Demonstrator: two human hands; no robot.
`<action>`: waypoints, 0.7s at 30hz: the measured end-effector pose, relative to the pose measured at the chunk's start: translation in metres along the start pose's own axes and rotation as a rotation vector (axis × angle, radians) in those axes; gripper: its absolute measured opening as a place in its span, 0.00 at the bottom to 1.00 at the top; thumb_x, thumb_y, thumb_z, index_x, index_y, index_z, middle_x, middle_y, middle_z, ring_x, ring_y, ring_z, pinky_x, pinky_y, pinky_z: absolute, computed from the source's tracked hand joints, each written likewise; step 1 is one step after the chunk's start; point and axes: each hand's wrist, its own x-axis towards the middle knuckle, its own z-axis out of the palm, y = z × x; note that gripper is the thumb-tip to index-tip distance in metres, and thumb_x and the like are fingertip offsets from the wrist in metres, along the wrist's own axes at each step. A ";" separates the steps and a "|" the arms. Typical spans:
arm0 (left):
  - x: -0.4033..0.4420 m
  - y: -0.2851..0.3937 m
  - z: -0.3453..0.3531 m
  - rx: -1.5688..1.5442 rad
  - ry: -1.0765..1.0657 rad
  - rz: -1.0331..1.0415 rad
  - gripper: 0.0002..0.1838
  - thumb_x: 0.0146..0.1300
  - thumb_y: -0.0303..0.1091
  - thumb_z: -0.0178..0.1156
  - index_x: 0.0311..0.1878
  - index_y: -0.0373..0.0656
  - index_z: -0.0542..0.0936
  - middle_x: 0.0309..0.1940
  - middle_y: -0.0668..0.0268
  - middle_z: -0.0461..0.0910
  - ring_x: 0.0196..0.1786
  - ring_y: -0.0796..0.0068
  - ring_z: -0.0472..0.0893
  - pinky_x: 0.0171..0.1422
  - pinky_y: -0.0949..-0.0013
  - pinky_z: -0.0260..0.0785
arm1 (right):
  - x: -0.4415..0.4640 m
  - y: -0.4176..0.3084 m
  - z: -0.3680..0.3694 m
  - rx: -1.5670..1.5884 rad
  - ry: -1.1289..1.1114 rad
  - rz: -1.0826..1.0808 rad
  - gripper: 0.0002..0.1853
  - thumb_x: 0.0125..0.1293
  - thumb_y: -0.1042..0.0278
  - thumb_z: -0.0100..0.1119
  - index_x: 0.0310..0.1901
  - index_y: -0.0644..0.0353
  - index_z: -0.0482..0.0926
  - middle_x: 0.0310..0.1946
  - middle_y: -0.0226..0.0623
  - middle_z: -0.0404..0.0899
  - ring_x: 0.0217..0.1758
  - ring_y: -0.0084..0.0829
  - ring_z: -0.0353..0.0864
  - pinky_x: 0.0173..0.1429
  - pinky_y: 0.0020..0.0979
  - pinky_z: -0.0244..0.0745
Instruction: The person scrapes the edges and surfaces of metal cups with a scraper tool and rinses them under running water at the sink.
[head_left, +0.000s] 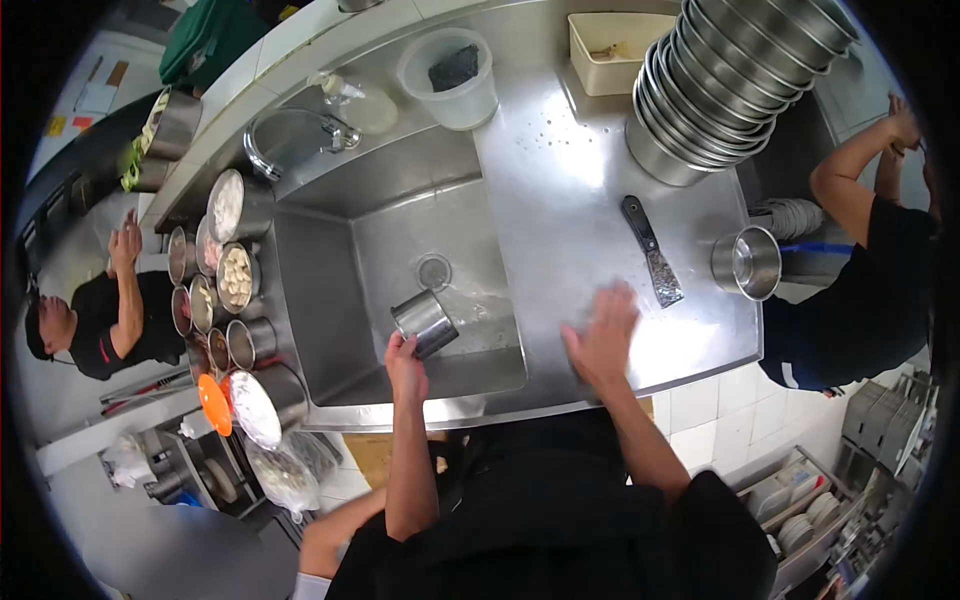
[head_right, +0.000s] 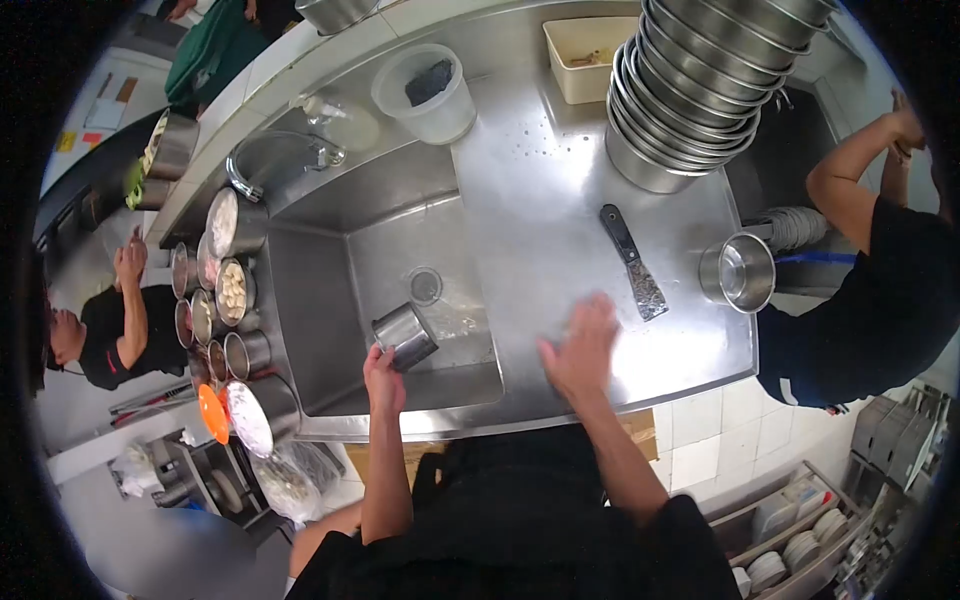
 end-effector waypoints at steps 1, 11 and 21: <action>0.000 0.005 0.001 0.014 0.015 0.001 0.09 0.66 0.22 0.52 0.48 0.39 0.76 0.42 0.67 0.78 0.48 0.77 0.76 0.58 0.72 0.64 | 0.036 -0.024 0.014 0.112 0.129 -0.054 0.47 0.55 0.49 0.68 0.68 0.72 0.58 0.72 0.63 0.51 0.77 0.59 0.45 0.76 0.57 0.42; 0.021 0.045 -0.067 -0.070 -0.034 0.050 0.12 0.66 0.22 0.52 0.51 0.37 0.77 0.45 0.67 0.80 0.48 0.79 0.76 0.57 0.73 0.65 | 0.227 -0.281 0.096 0.518 -0.423 -0.467 0.45 0.66 0.49 0.59 0.74 0.67 0.49 0.76 0.54 0.45 0.80 0.49 0.45 0.79 0.43 0.46; 0.060 0.057 -0.120 -0.020 0.075 -0.053 0.10 0.67 0.24 0.50 0.48 0.38 0.78 0.38 0.69 0.81 0.40 0.79 0.78 0.49 0.71 0.71 | 0.320 -0.385 0.175 0.109 -0.317 -0.623 0.35 0.61 0.45 0.60 0.69 0.46 0.68 0.64 0.42 0.72 0.69 0.48 0.68 0.70 0.42 0.66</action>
